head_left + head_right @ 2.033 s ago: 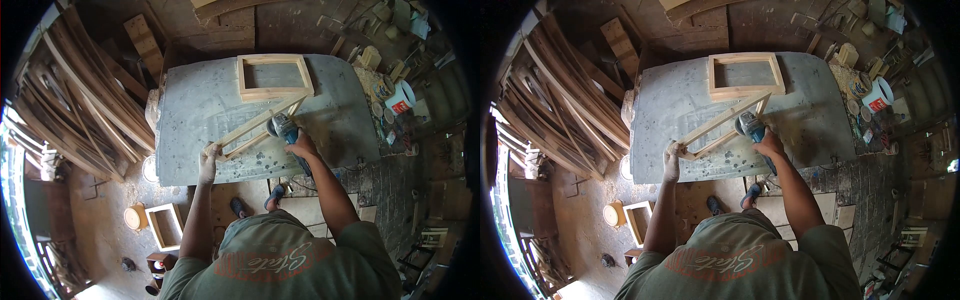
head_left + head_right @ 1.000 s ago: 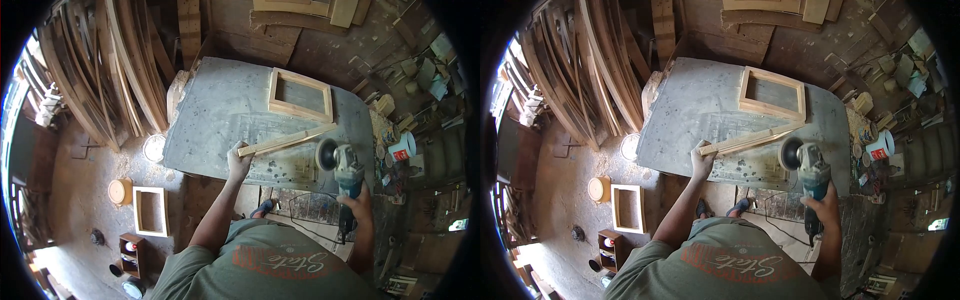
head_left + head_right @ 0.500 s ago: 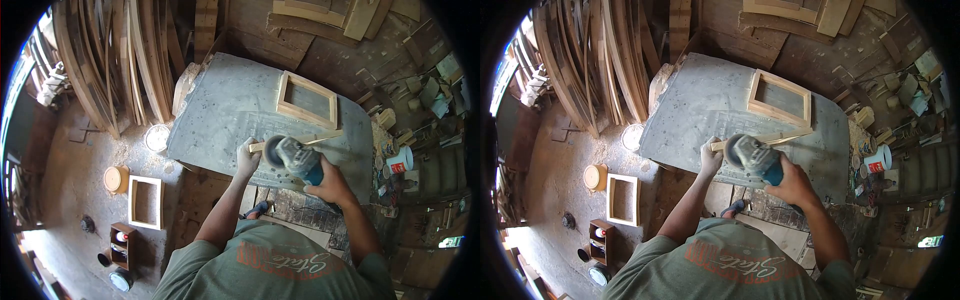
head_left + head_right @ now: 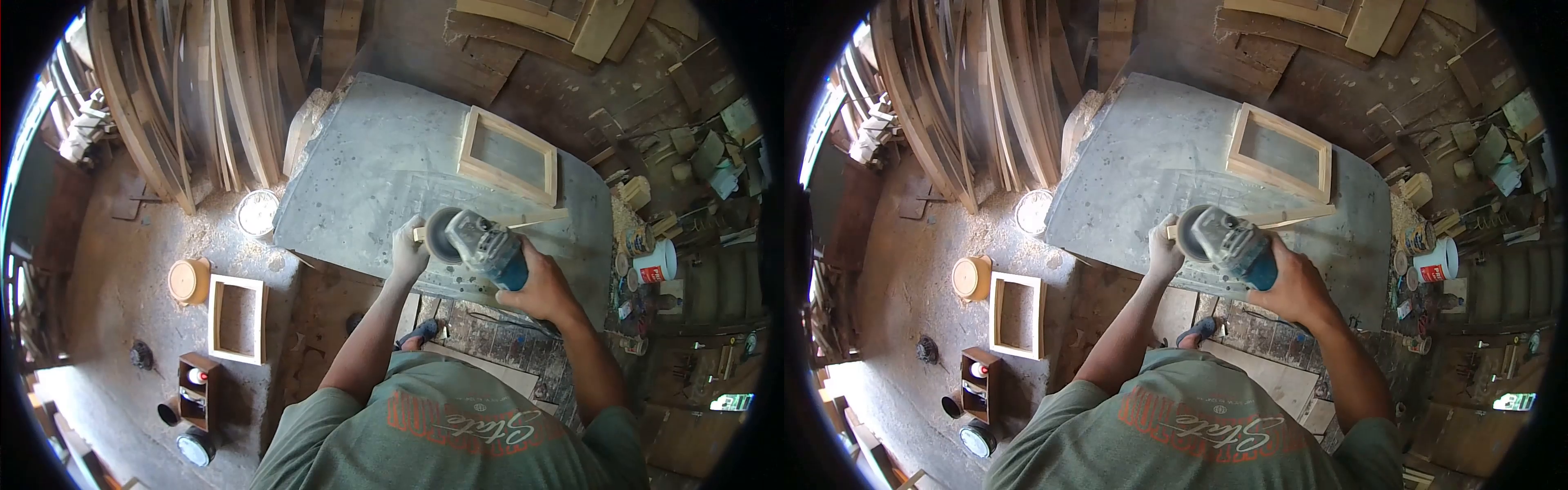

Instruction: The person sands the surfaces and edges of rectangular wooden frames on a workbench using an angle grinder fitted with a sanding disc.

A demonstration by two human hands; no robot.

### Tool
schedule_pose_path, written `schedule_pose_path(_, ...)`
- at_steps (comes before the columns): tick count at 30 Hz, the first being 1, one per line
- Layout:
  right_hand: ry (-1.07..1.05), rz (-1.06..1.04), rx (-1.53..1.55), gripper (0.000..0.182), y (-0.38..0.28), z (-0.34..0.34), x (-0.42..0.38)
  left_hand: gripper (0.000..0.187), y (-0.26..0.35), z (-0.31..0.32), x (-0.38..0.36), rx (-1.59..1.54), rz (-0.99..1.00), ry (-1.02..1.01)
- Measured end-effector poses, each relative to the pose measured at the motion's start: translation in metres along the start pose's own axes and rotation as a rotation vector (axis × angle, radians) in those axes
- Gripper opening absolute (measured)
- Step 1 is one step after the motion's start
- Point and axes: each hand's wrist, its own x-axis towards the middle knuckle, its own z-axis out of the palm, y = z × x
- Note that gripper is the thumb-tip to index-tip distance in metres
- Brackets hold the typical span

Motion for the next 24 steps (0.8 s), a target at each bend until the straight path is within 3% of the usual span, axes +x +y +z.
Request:
schedule_pose_path(4,-0.065,-0.005,-0.06,0.087,-0.024,0.004,0.005,0.018,0.017,-0.001,0.001,-0.013,0.251,0.042)
schedule_pose_path(9,0.019,-0.059,0.007,0.083,0.002,-0.003,0.001,0.022,-0.001,0.002,-0.002,-0.053,-0.039,0.004)
schedule_pose_path(12,0.037,0.028,0.016,0.08,0.008,-0.008,-0.005,0.021,0.004,0.001,-0.004,-0.016,-0.075,0.02)
schedule_pose_path(16,0.062,-0.054,0.043,0.078,-0.002,0.003,-0.002,0.017,-0.001,-0.001,-0.003,0.051,-0.075,-0.02)
schedule_pose_path(19,-0.069,0.034,-0.023,0.08,-0.031,0.004,0.0,0.025,0.014,-0.007,0.001,0.067,0.23,0.008)
schedule_pose_path(22,-0.093,0.035,-0.048,0.083,-0.031,0.006,0.0,0.036,0.009,-0.008,0.001,-0.027,0.196,-0.085)
schedule_pose_path(24,-0.071,0.022,-0.042,0.083,-0.023,0.004,-0.002,0.025,0.01,-0.006,-0.002,0.013,0.125,-0.026)
